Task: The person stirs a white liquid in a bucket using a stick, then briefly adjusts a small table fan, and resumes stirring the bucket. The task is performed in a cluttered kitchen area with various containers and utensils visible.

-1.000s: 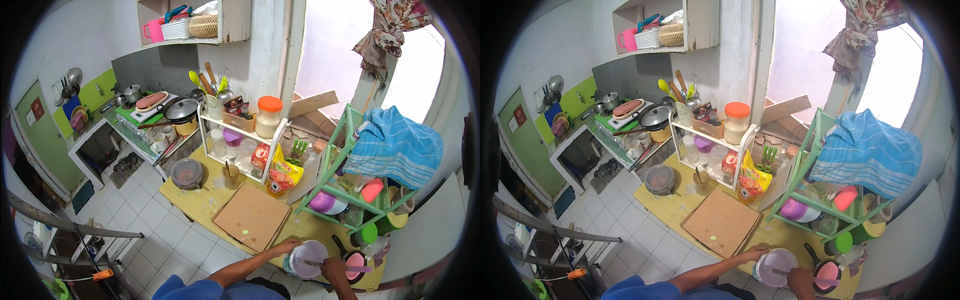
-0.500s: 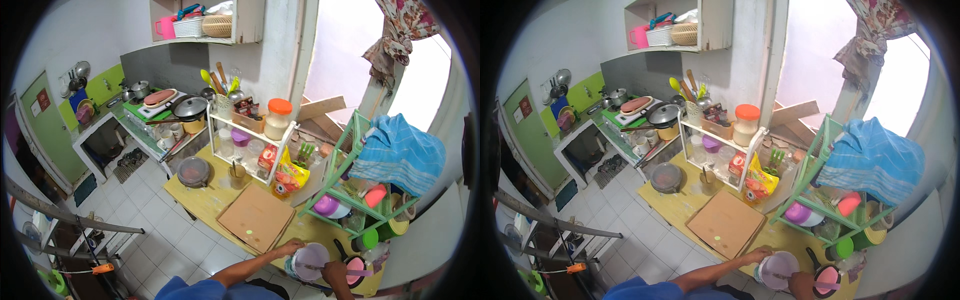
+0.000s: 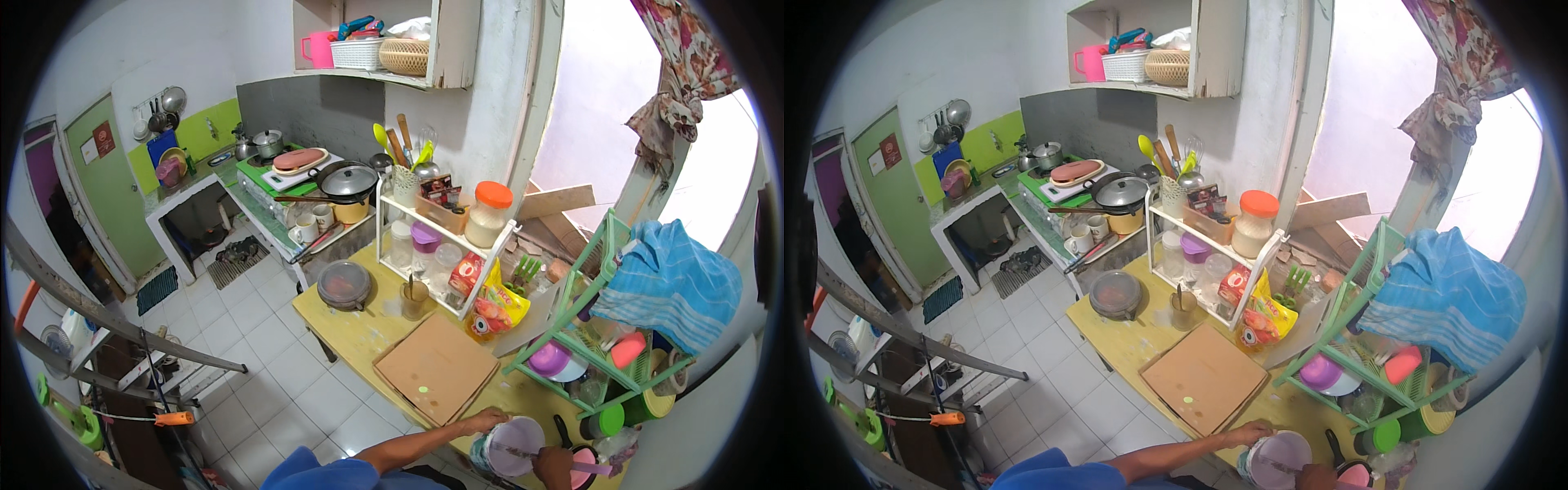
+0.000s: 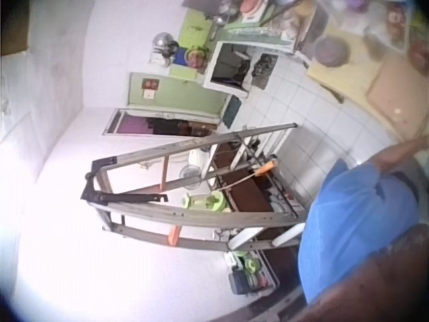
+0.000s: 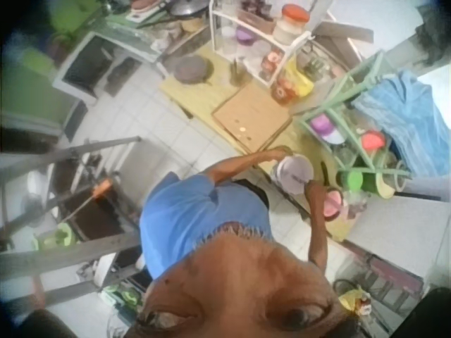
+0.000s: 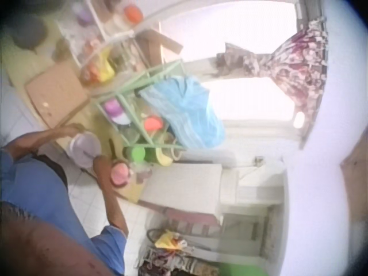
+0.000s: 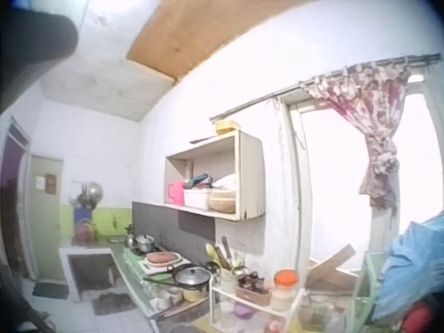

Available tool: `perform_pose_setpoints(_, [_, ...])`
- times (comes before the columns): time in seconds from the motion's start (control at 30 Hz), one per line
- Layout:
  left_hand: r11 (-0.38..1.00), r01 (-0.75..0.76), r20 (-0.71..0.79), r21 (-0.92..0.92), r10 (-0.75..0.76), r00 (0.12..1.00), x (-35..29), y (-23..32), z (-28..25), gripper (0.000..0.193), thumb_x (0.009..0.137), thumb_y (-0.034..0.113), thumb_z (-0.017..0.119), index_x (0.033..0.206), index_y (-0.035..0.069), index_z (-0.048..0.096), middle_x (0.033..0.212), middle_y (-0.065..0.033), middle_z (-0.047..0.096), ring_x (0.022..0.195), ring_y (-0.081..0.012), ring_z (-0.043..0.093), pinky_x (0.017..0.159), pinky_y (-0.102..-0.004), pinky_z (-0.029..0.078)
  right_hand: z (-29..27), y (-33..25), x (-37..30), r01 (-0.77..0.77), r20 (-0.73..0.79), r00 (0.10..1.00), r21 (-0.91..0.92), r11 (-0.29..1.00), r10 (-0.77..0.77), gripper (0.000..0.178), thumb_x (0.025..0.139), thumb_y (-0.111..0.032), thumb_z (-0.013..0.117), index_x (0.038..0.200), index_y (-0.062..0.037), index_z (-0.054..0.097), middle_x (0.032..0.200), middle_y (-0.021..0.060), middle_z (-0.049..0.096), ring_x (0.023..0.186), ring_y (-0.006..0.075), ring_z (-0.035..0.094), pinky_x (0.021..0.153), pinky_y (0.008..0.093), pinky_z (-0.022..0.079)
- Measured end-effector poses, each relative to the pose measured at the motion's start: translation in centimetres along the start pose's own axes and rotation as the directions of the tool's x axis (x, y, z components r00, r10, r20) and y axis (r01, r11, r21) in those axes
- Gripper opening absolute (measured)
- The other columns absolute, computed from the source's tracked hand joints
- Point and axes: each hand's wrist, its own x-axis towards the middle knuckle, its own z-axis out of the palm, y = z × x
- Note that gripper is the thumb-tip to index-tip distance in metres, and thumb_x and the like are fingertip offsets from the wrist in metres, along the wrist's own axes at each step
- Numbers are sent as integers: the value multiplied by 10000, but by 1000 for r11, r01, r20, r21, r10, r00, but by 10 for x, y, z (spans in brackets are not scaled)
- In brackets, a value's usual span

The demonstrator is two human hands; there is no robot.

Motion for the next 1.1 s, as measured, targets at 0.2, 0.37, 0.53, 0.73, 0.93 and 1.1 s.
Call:
perform_pose_setpoints(0.2, [999, -18, 32, 37, 17, 999, 7, -11, -4, 378, 873, 442, 567, 751, 89, 513, 590, 29, 351, 490, -76, 336, 432, -250, 287, 7, 30, 7, -83, 81, 993, -26, 996, 84, 193, 794, -219, 538, 756, -67, 650, 759, 148, 652, 667, 309, 629, 573, 430, 479])
perform_pose_setpoints(0.37, [998, -28, 20, 59, 27, 999, 10, -12, -3, 391, 878, 459, 554, 764, 86, 531, 573, 30, 333, 466, -80, 316, 420, -256, 264, 1, 12, -2, -16, 81, 997, 55, 998, 11, 196, 798, -219, 534, 761, -67, 652, 762, 149, 653, 672, 310, 630, 579, 431, 480])
perform_pose_setpoints(0.53, [999, -28, 19, 45, 27, 999, 4, -6, -3, 412, 868, 487, 553, 771, 87, 549, 594, 29, 335, 512, -84, 335, 443, -265, 285, 2, 15, 8, -17, 53, 999, 95, 995, 12, 199, 802, -218, 530, 767, -67, 654, 764, 151, 653, 676, 311, 631, 585, 432, 481])
perform_pose_setpoints(0.73, [990, 17, -37, 137, -12, 999, 8, -12, -4, 445, 849, 524, 554, 780, 85, 556, 615, 27, 364, 551, -88, 380, 468, -273, 342, 4, 27, 9, -39, 72, 997, 76, 996, 33, 203, 806, -218, 525, 773, -67, 656, 767, 154, 654, 682, 313, 632, 592, 433, 482])
perform_pose_setpoints(0.93, [997, -43, -64, 61, 47, 997, 16, -22, 1, 450, 853, 502, 557, 716, 74, 531, 574, 5, 417, 481, -97, 414, 420, -261, 353, 1, 16, 6, 8, 60, 998, 100, 995, -14, 207, 810, -218, 520, 779, -66, 658, 770, 156, 654, 688, 314, 633, 599, 434, 483])
perform_pose_setpoints(1.1, [984, -92, -69, 155, 104, 992, 18, -25, -2, 475, 863, 466, 552, 611, 65, 511, 499, -21, 418, 390, -131, 423, 365, -273, 346, -2, 17, 16, 23, 41, 999, 107, 994, -27, 210, 814, -217, 516, 785, -66, 659, 772, 158, 655, 693, 315, 634, 604, 434, 484])
